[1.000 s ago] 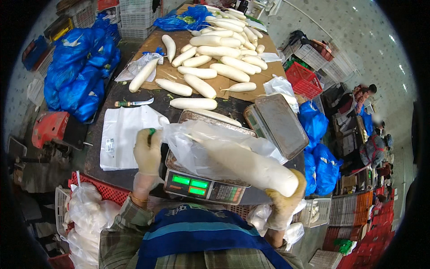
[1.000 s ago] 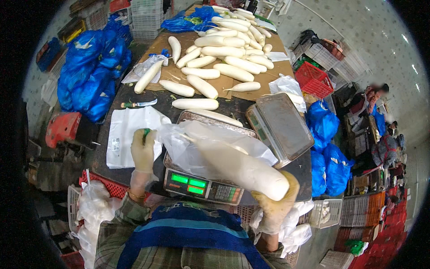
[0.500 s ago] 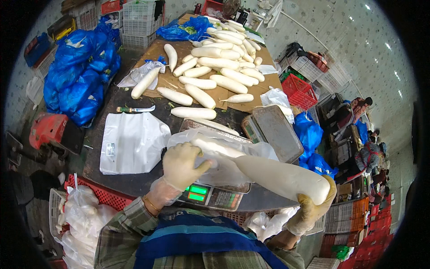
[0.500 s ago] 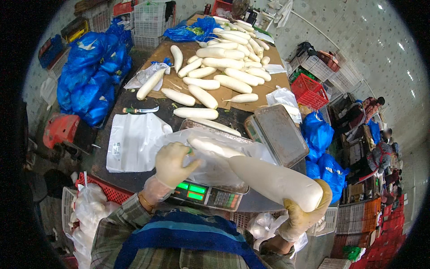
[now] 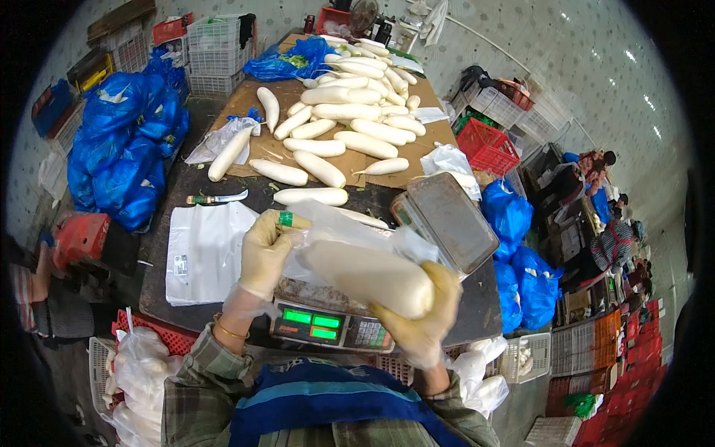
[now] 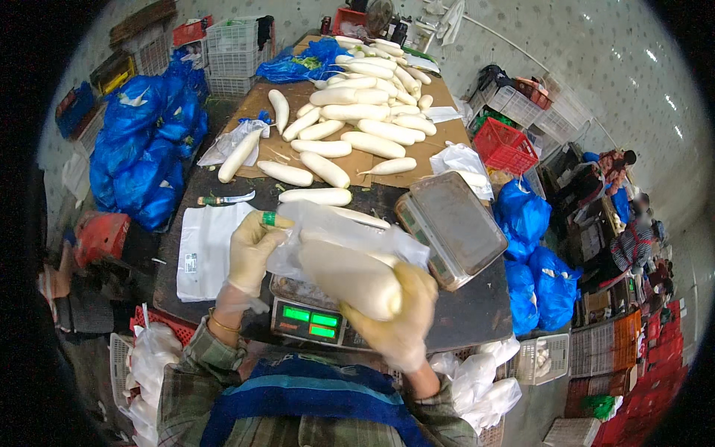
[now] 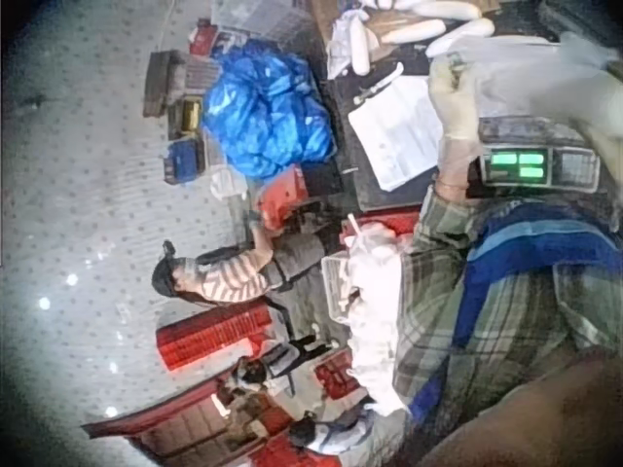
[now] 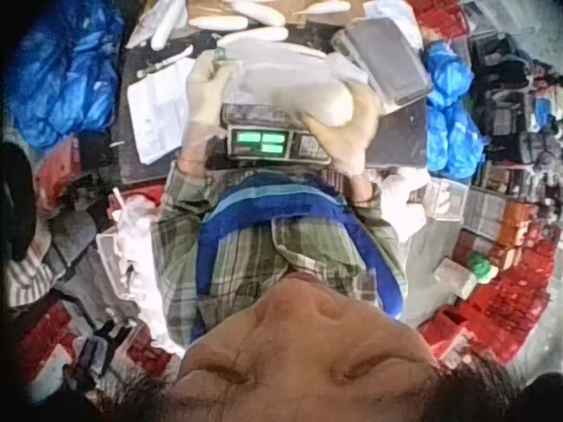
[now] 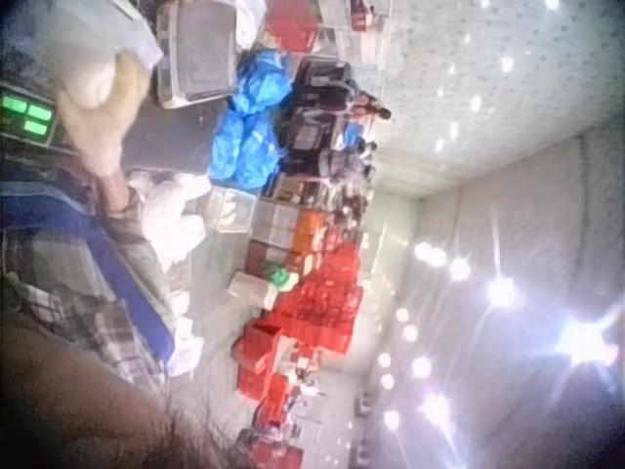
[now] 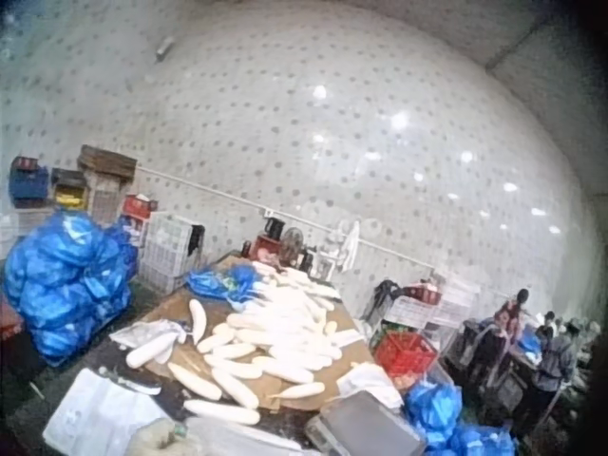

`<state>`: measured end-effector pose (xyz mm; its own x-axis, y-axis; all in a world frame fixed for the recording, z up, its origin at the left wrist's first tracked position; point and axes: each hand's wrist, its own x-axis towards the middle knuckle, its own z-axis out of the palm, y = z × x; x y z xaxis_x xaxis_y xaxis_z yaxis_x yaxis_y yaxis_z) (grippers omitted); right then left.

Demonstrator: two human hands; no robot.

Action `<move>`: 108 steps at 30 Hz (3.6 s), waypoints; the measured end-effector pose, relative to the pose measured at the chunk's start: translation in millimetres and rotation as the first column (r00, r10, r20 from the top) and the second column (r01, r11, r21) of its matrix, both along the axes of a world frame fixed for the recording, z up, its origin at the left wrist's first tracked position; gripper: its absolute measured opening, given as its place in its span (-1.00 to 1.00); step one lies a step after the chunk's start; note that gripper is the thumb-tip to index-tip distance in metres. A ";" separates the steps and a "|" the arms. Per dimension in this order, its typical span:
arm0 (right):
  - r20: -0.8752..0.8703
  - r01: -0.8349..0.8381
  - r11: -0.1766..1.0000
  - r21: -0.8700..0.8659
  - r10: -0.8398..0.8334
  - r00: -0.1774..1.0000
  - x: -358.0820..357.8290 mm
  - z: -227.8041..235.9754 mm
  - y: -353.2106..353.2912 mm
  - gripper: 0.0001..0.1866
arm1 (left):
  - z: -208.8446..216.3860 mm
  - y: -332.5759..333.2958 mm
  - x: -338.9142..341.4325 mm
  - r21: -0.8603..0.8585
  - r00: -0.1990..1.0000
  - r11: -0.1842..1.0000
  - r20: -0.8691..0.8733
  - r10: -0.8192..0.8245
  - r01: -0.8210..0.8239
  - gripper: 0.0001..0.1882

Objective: The person places white radishes into plastic bags on a digital scale, ties the bags, and moves them to a red crate. Other workers are visible in the background handling radishes.

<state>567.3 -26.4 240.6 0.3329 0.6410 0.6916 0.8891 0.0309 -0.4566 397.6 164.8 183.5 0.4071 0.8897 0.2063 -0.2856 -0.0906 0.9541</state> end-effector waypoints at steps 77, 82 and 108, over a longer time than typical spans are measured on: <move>-0.136 -0.110 0.888 -0.447 0.054 0.989 81.2 -5.4 -6.1 -0.50 | 44.5 -9.9 47.9 0.473 0.839 0.858 -0.536 0.099 0.201 -0.79; -0.348 -0.204 0.972 -0.116 0.153 0.925 71.2 -27.6 0.2 -0.62 | 13.6 6.5 37.5 -0.030 0.921 0.922 -0.049 -0.388 0.387 -0.52; -0.617 -0.473 0.881 -0.006 0.369 0.695 36.4 -47.1 -3.6 -0.41 | 31.6 -36.8 29.4 -0.308 0.800 0.866 -0.349 -0.489 0.395 -0.72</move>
<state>603.7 -30.1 193.5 0.3028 0.8923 0.3348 0.3560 0.2200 -0.9082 427.0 128.0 215.0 0.7703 0.5935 -0.2331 0.1676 0.1643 0.9721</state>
